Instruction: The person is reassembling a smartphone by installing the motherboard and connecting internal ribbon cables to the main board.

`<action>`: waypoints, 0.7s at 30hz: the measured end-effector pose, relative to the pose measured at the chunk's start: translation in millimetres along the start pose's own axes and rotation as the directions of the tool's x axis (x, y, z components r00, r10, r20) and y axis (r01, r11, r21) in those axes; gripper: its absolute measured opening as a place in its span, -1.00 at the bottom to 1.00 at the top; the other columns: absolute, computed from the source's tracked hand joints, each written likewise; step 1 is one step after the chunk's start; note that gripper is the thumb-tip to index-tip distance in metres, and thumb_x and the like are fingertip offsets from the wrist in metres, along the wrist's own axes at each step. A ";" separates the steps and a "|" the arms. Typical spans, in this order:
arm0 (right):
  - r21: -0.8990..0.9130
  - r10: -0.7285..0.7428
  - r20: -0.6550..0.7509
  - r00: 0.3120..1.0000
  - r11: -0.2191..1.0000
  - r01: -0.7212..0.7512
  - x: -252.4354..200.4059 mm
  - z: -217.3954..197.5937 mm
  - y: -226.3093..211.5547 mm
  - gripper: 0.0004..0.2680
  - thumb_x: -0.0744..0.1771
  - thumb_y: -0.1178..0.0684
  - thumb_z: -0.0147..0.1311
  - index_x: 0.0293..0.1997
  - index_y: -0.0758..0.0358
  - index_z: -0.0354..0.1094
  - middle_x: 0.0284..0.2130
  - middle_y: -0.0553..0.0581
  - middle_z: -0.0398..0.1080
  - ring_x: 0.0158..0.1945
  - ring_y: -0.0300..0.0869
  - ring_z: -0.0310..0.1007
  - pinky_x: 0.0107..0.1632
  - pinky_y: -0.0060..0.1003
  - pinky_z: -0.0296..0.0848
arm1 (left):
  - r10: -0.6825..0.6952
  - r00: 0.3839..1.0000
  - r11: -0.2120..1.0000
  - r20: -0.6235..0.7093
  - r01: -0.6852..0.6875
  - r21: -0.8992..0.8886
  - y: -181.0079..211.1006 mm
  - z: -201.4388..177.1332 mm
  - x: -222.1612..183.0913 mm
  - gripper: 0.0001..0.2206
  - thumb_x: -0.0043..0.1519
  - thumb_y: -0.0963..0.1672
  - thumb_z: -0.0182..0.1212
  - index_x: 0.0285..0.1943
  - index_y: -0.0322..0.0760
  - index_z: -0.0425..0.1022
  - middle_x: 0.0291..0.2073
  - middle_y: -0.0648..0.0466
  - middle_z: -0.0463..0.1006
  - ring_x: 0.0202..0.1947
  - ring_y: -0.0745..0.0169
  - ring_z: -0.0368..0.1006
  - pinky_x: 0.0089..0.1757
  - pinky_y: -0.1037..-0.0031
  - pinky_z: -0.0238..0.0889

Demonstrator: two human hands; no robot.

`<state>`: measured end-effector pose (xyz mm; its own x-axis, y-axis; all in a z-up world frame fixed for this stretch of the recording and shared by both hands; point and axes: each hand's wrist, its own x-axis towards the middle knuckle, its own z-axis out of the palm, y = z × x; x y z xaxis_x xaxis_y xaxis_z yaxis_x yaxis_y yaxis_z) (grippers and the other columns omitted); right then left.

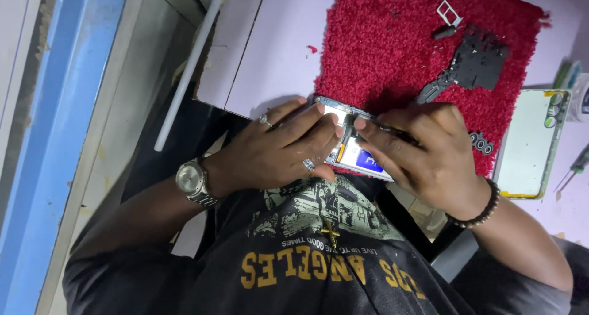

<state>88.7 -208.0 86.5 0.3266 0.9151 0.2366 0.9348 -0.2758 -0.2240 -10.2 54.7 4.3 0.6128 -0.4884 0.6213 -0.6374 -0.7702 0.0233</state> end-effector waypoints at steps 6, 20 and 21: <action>-0.010 -0.015 -0.080 0.997 1.000 0.015 -1.7 2.6 -3.3 -0.80 0.43 0.12 0.42 0.18 0.27 0.59 -0.10 0.24 0.48 -0.05 0.06 0.38 -0.02 -0.12 0.34 | -0.026 1.000 0.999 -0.012 0.026 -0.036 1.2 2.6 -1.0 -0.43 0.48 0.27 0.14 0.17 -0.19 0.61 0.12 0.10 0.61 0.24 0.13 0.45 0.20 0.30 0.44; -0.005 0.008 -0.045 0.999 1.000 -0.008 1.9 7.2 -8.8 -0.83 0.44 0.11 0.34 0.15 0.26 0.59 -0.09 0.22 0.50 -0.09 0.01 0.33 -0.02 -0.13 0.30 | -0.018 1.000 1.000 -0.019 0.018 -0.006 2.4 8.3 -6.9 -0.39 0.45 0.32 0.24 0.22 -0.16 0.57 0.19 0.07 0.59 0.29 0.13 0.41 0.17 0.34 0.49; -0.012 0.016 -0.032 0.999 1.000 -0.016 1.3 7.1 -9.7 -0.82 0.45 0.10 0.32 0.19 0.26 0.58 -0.09 0.21 0.48 -0.08 0.02 0.32 -0.02 -0.11 0.29 | -0.015 1.000 1.000 -0.025 0.015 -0.006 2.1 7.9 -6.3 -0.41 0.46 0.31 0.25 0.21 -0.16 0.58 0.17 0.08 0.58 0.29 0.12 0.40 0.17 0.34 0.49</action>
<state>79.1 -202.1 82.3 0.3459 0.9005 0.2634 0.9309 -0.2942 -0.2167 -11.7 52.9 -5.7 0.6104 -0.4662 0.6404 -0.6308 -0.7750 0.0370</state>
